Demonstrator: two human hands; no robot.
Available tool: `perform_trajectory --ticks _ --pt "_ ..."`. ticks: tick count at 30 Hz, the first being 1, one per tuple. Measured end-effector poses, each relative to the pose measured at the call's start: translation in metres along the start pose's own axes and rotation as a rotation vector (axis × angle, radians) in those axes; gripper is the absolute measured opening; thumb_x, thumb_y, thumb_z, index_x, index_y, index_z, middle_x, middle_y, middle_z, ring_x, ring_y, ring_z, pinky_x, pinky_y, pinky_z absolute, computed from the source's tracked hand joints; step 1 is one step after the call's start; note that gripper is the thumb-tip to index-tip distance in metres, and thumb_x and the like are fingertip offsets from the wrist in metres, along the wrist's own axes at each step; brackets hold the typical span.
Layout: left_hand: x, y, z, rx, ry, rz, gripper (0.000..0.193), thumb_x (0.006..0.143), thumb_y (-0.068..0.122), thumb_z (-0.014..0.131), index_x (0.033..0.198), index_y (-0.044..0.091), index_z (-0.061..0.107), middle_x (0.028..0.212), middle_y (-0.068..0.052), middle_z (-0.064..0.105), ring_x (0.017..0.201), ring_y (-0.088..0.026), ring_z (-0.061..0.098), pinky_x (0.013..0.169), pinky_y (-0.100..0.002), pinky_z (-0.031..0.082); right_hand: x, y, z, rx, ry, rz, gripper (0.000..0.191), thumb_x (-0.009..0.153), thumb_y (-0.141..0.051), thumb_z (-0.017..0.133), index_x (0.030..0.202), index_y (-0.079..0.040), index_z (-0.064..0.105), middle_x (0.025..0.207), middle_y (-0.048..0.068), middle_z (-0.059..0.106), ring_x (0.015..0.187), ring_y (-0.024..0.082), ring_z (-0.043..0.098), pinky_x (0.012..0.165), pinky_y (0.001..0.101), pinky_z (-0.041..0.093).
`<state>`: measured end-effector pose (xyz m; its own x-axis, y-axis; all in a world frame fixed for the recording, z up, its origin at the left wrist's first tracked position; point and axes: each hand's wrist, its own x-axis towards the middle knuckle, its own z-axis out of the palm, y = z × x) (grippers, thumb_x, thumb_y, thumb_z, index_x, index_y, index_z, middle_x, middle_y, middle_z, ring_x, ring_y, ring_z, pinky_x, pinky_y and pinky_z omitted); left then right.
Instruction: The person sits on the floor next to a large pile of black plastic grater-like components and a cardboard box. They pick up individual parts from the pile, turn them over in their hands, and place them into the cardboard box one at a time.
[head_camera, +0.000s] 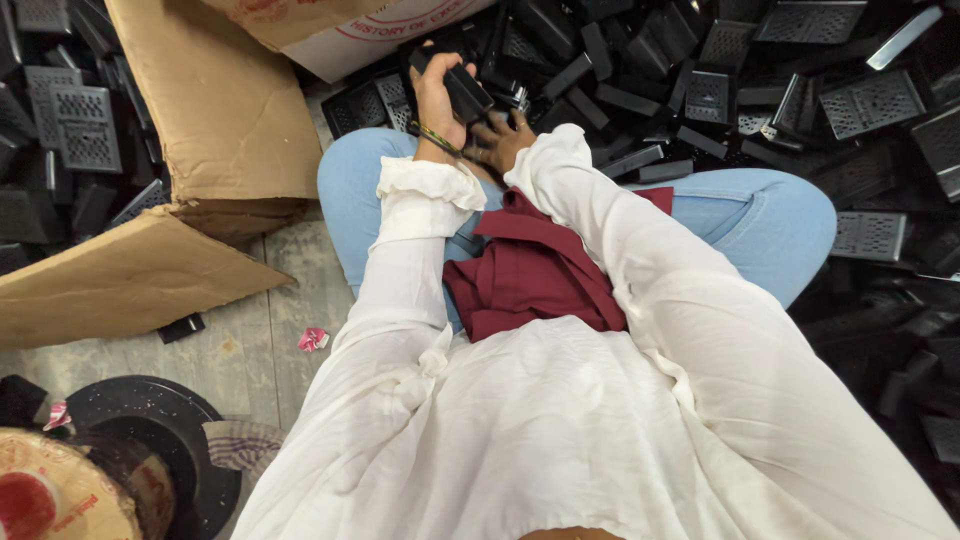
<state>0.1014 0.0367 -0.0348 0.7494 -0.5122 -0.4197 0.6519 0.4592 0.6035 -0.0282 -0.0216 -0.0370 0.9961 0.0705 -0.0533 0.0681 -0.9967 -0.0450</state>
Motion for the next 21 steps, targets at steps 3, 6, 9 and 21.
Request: perform_trajectory --ticks 3,6,9,21 --pt "0.002 -0.001 -0.003 0.009 0.018 -0.012 0.054 0.08 0.009 0.07 0.129 0.017 0.05 0.096 -0.009 0.062 0.079 -0.027 0.07 0.064 -0.042 0.06 0.007 0.005 -0.006 -0.039 -0.032 0.102 0.046 0.09 -0.031 0.056 0.134 -0.035 0.065 0.147 0.009 0.052 0.14 0.044 0.042 0.11 0.0692 0.028" --pt "0.004 0.0 -0.005 -0.001 0.02 0.006 0.053 0.08 0.009 0.07 0.129 0.016 0.05 0.096 -0.009 0.062 0.08 -0.027 0.07 0.065 -0.041 0.06 0.005 0.007 -0.01 -0.003 -0.107 0.174 0.045 0.093 -0.034 0.059 0.137 -0.026 0.062 0.14 0.013 0.052 0.131 0.048 0.045 0.109 0.0613 0.032" --pt "0.005 -0.001 -0.005 -0.022 0.034 0.009 0.052 0.08 0.007 0.069 0.127 0.016 0.049 0.096 -0.01 0.062 0.08 -0.028 0.07 0.064 -0.042 0.06 -0.003 0.007 -0.01 0.049 0.004 0.234 0.043 0.094 -0.022 0.061 0.137 -0.024 0.062 0.146 0.019 0.051 0.127 0.047 0.051 0.102 0.0534 0.047" --pt "0.007 -0.002 -0.008 0.002 0.055 -0.023 0.037 0.086 0.018 0.07 0.118 0.015 0.053 0.094 -0.009 0.064 0.077 -0.025 0.07 0.062 -0.041 0.058 -0.053 0.075 -0.016 0.309 0.602 0.558 0.041 0.082 0.0 0.067 0.12 -0.014 0.064 0.096 0.018 0.073 0.09 0.041 0.071 0.079 0.0507 0.057"
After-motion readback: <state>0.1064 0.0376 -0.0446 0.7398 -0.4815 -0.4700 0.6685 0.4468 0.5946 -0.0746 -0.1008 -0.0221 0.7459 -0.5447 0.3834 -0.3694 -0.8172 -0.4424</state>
